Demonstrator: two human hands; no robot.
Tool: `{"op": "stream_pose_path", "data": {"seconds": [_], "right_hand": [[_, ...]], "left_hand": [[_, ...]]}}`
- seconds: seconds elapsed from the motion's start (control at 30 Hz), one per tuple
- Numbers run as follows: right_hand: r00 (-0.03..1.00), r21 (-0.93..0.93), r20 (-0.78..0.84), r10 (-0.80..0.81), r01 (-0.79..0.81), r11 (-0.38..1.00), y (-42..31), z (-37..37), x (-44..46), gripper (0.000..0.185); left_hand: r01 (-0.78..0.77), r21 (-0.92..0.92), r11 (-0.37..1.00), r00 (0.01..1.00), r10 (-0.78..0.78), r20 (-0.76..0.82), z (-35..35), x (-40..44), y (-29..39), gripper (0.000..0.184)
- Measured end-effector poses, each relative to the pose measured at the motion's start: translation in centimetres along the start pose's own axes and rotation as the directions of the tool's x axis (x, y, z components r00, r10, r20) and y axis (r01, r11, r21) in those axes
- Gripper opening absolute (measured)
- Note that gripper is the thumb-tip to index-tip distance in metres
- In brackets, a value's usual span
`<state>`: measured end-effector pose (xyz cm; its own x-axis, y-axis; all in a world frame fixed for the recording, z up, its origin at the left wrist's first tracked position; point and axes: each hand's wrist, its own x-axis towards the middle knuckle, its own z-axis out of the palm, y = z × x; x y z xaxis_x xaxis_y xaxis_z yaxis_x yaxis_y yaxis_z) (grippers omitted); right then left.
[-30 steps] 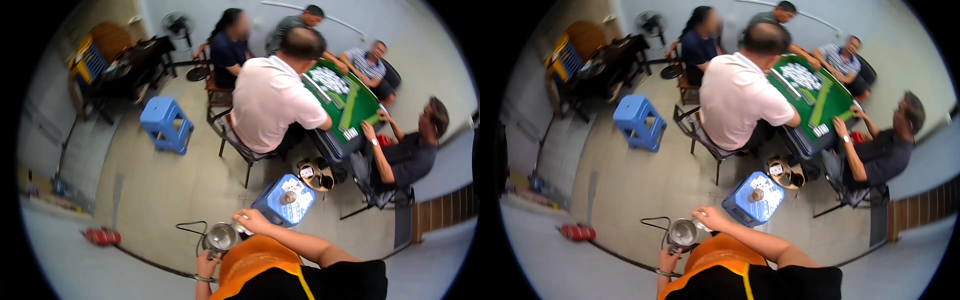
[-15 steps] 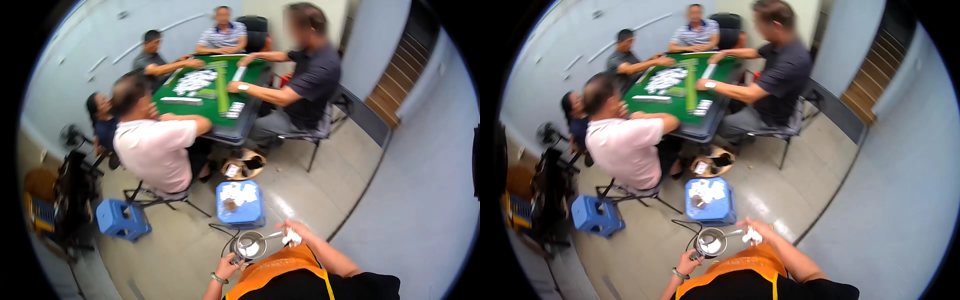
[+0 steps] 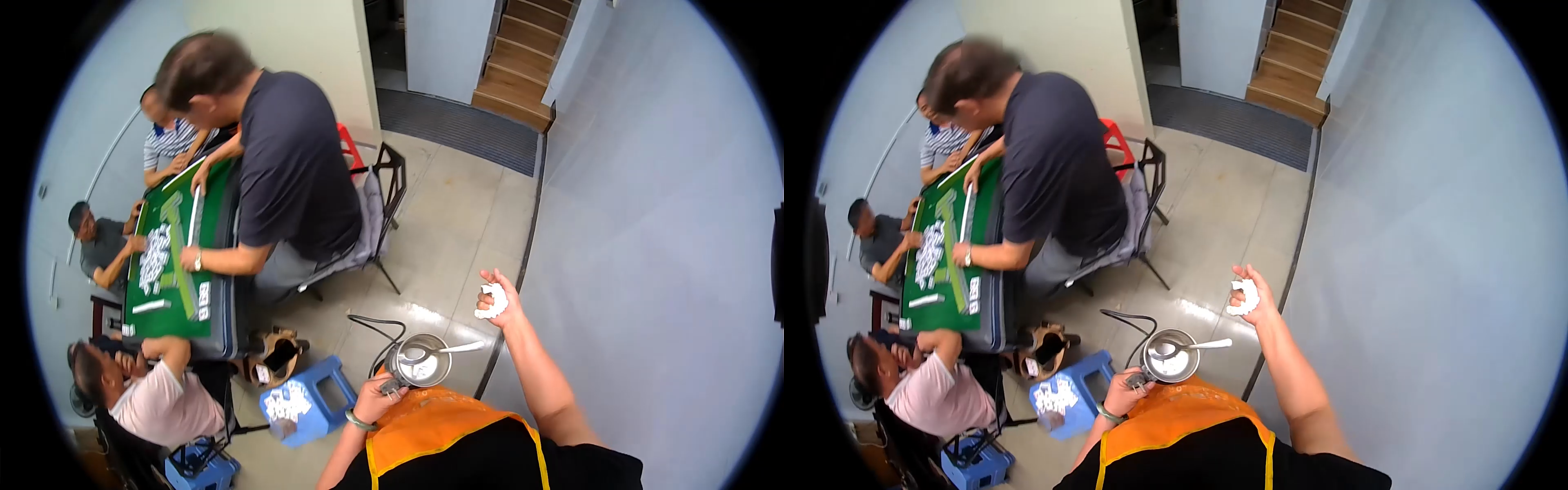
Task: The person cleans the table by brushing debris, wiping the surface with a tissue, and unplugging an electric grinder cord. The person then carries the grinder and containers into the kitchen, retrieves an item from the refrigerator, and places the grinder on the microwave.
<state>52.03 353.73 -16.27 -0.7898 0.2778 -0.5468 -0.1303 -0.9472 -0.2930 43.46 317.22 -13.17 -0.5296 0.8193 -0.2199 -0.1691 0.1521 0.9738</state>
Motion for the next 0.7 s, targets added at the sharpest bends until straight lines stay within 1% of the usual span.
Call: {"op": "stream_pose_path", "data": {"seconds": [0.07,0.1,0.17,0.2,0.23,0.27,0.3,0.33,0.4,0.43,0.47,0.5,0.53,0.57,0.6,0.63,0.7], "right_hand": [[0.999,0.019,-0.026,-0.043,0.044,0.999,-4.8,-1.1,4.5,0.03],[0.997,0.026,-0.041,-0.059,0.06,0.998,-7.7,-1.6,7.1,0.03],[0.995,0.042,-0.059,-0.086,0.088,0.995,-12.7,-3.3,11.4,0.03],[0.986,0.046,-0.129,-0.102,0.109,0.993,-15.9,-3.9,13.8,0.028],[0.961,-0.01,-0.233,-0.148,0.15,0.989,-18.5,-4.0,15.4,0.028],[0.962,-0.061,-0.209,-0.175,0.166,0.984,-21.3,-5.6,17.3,0.028],[0.968,-0.089,-0.176,-0.181,0.167,0.982,-24.0,-5.7,18.4,0.028],[0.922,-0.072,-0.319,-0.22,0.208,0.976,-26.2,-6.1,19.1,0.028],[0.922,0.022,-0.334,-0.196,0.216,0.976,-29.9,-7.3,19.8,0.026],[0.886,-0.023,-0.384,-0.26,0.272,0.962,-31.2,-7.7,20.2,0.027],[0.887,0.05,-0.396,-0.237,0.279,0.959,-32.6,-8.2,20.4,0.026],[0.887,0.09,-0.384,-0.258,0.314,0.945,-34.4,-9.2,21.1,0.027],[0.865,0.13,-0.424,-0.269,0.352,0.927,-36.0,-10.5,22.1,0.028],[0.824,0.159,-0.496,-0.274,0.396,0.904,-38.1,-11.2,23.2,0.028],[0.811,0.13,-0.493,-0.315,0.427,0.895,-38.4,-13.7,25.2,0.028],[0.793,0.176,-0.526,-0.307,0.455,0.873,-40.4,-14.1,26.9,0.027],[0.805,0.176,-0.527,-0.272,0.416,0.892,-45.9,-14.0,31.5,0.027]], "left_hand": [[-0.004,-0.024,1.0,0.999,0.005,0.051,1.3,7.1,1.9,0.016],[-0.024,-0.039,0.999,0.996,0.027,0.086,1.7,11.1,1.5,0.014],[-0.069,0.029,0.997,0.988,0.064,0.141,2.5,17.8,0.9,0.014],[-0.098,0.069,0.993,0.982,0.085,0.169,2.5,22.0,1.4,0.014],[-0.01,0.041,0.999,0.979,0.002,0.202,2.6,25.8,1.8,0.013],[0.088,0.015,0.996,0.968,-0.089,0.235,2.8,29.3,2.6,0.012],[-0.024,0.057,0.998,0.965,0.008,0.263,2.7,33.7,4.0,0.012],[-0.128,0.09,0.988,0.95,0.096,0.298,2.9,37.4,5.4,0.011],[-0.027,0.005,1.0,0.958,0.024,0.284,3.6,44.8,8.2,0.012],[-0.013,-0.002,1.0,0.963,0.013,0.27,3.8,48.2,9.7,0.016],[-0.049,0.038,0.998,0.963,0.037,0.267,3.7,51.9,10.7,0.017],[-0.082,0.079,0.993,0.963,0.059,0.264,3.5,55.7,11.3,0.019],[-0.118,0.12,0.986,0.962,0.083,0.261,3.2,59.2,12.1,0.02],[-0.125,0.105,0.987,0.962,0.095,0.257,3.2,63.1,13.4,0.022],[-0.097,0.094,0.991,0.969,0.072,0.238,2.9,66.4,13.0,0.022],[-0.051,0.066,0.996,0.977,0.036,0.211,2.9,69.8,13.6,0.022],[0.044,0.02,0.999,0.986,-0.046,0.162,3.0,76.2,14.5,0.018]]}}
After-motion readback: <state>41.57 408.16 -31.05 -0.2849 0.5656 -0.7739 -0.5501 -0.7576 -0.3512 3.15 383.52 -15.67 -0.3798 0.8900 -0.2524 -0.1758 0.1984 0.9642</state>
